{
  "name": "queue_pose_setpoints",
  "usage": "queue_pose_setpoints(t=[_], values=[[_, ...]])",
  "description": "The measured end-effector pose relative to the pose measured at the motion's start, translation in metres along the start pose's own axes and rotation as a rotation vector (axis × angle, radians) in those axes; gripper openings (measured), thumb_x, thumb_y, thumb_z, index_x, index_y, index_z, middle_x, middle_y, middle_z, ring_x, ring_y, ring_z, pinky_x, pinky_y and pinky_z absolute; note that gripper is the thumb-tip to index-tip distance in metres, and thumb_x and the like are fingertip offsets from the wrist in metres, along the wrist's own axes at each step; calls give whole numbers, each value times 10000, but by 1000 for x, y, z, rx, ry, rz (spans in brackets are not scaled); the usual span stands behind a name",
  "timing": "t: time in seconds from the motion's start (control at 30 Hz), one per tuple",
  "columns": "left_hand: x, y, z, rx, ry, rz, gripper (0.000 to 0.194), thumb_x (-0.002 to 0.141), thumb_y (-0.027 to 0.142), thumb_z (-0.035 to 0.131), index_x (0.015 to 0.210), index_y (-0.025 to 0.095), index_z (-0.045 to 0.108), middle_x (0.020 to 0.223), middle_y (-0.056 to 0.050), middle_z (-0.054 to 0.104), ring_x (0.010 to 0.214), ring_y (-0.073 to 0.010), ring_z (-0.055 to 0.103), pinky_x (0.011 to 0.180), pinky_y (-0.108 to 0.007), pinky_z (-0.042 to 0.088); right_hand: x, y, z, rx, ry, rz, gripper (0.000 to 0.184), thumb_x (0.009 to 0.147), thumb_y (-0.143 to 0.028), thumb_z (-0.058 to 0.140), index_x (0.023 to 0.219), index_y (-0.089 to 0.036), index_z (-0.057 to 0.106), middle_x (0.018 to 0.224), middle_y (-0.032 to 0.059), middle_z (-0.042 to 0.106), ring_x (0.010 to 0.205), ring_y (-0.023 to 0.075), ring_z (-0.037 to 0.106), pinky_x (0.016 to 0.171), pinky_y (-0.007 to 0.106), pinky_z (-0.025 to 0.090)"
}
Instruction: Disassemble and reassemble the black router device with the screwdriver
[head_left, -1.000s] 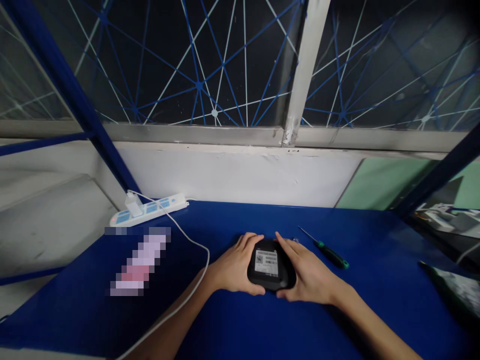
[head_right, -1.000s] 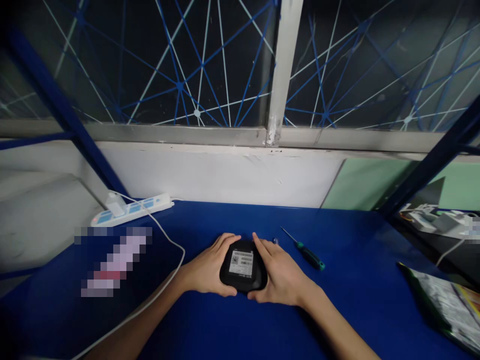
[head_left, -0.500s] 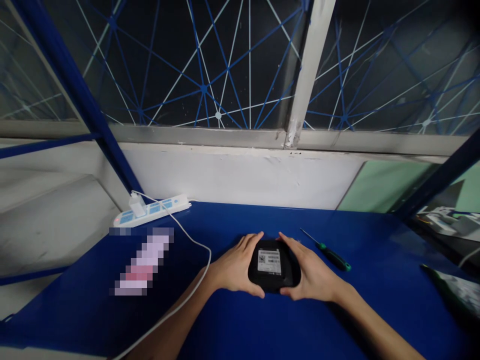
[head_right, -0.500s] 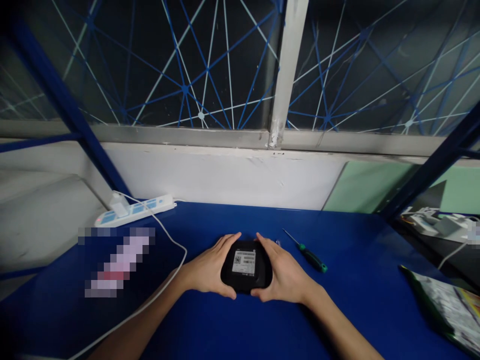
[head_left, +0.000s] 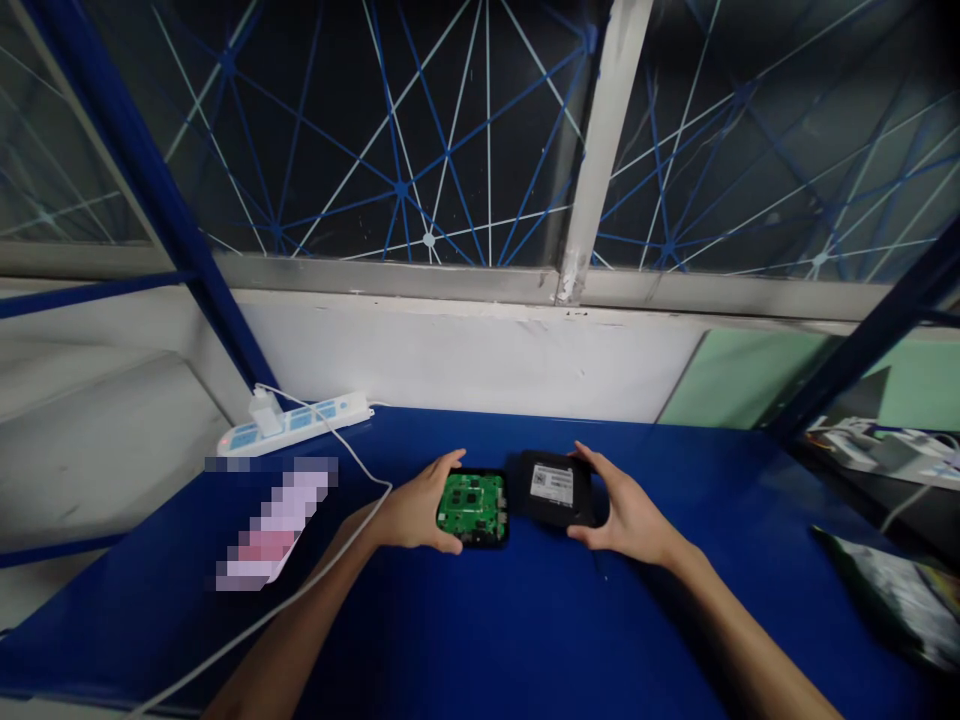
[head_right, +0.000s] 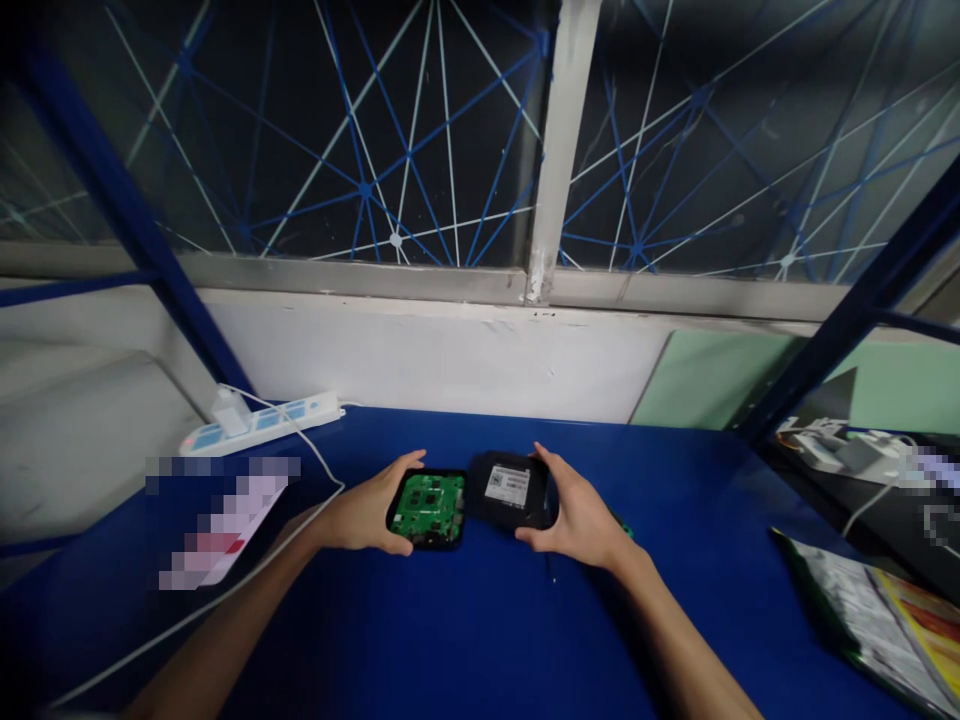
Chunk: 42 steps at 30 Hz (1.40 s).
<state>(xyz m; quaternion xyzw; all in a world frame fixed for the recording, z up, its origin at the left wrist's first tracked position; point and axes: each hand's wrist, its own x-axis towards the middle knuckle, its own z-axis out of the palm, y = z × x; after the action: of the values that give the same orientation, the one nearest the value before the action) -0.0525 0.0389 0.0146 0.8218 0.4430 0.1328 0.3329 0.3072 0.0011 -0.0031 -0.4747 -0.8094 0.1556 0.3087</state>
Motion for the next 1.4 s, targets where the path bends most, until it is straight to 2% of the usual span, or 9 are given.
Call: queue_pose_setpoints(t=[0.27, 0.37, 0.43, 0.6, 0.77, 0.97, 1.1, 1.27, 1.4], values=[[-28, -25, -13, -10, 86, -2, 1245, 606, 490, 882, 1569, 215, 142, 1611, -202, 289, 1475, -410, 320, 1204, -586, 252, 1, 2, 2, -10, -15, -12, 1106, 694, -486, 803, 1575, -194, 201, 1471, 200, 506, 1348, 375, 521, 1132, 586, 389], [-23, 1, -2, -23, 72, 64, 1114, 763, 658, 730, 1578, 190, 132, 1657, -208, 174, 1530, -409, 170, 1225, -600, 189, 1, 2, 2, -16, -31, -13, 1118, 682, -485, 810, 1576, -193, 206, 1469, 204, 509, 1342, 383, 524, 1131, 596, 384], [-12, 27, 10, 31, 23, 114, 1184, 711, 710, 759, 1581, 199, 139, 1671, -189, 146, 1543, -417, 88, 1238, -608, 142, 0, 1, 2, -28, -44, -19, 1127, 681, -488, 810, 1580, -194, 197, 1471, 207, 504, 1342, 387, 521, 1131, 604, 380], [26, 70, 30, 193, 21, 227, 1177, 651, 678, 823, 1562, 217, 237, 1633, -168, 285, 1527, -425, 172, 1241, -606, 147, -1, -1, 2, -49, -61, -52, 1145, 688, -522, 808, 1583, -169, 188, 1454, 212, 499, 1332, 370, 515, 1128, 570, 396], [39, 55, 21, 424, -57, 81, 1191, 529, 691, 851, 1489, 158, 389, 1508, -216, 450, 1420, -484, 373, 1211, -637, 163, -1, -3, 1, -53, -60, -51, 1150, 682, -522, 815, 1582, -166, 194, 1423, 206, 513, 1299, 367, 522, 1109, 565, 411], [27, 34, 4, 516, -136, -58, 1123, 536, 610, 862, 1485, 208, 415, 1433, -163, 518, 1375, -432, 442, 1141, -536, 359, 1, -8, -4, -56, -70, -23, 1145, 677, -489, 828, 1580, -167, 202, 1418, 208, 508, 1296, 370, 516, 1111, 569, 411], [23, 34, -2, 536, -177, -78, 1178, 522, 615, 867, 1501, 163, 394, 1453, -185, 498, 1389, -432, 427, 1193, -563, 268, 1, -10, -4, -50, -67, -30, 1154, 678, -494, 826, 1589, -193, 184, 1419, 193, 516, 1297, 368, 519, 1109, 567, 416], [25, 55, 10, 384, -71, 95, 1209, 564, 660, 859, 1533, 175, 324, 1543, -198, 406, 1465, -425, 320, 1237, -595, 112, 0, -18, -1, -62, -73, -61, 1172, 664, -510, 823, 1594, -195, 182, 1417, 207, 532, 1290, 393, 528, 1085, 596, 422], [36, 76, 28, 252, -81, 318, 1122, 665, 578, 834, 1550, 195, 258, 1591, -179, 337, 1497, -386, 279, 1245, -573, 157, -1, -25, 2, -80, -84, -79, 1196, 633, -548, 830, 1584, -158, 218, 1396, 220, 554, 1271, 397, 549, 1079, 585, 437]])
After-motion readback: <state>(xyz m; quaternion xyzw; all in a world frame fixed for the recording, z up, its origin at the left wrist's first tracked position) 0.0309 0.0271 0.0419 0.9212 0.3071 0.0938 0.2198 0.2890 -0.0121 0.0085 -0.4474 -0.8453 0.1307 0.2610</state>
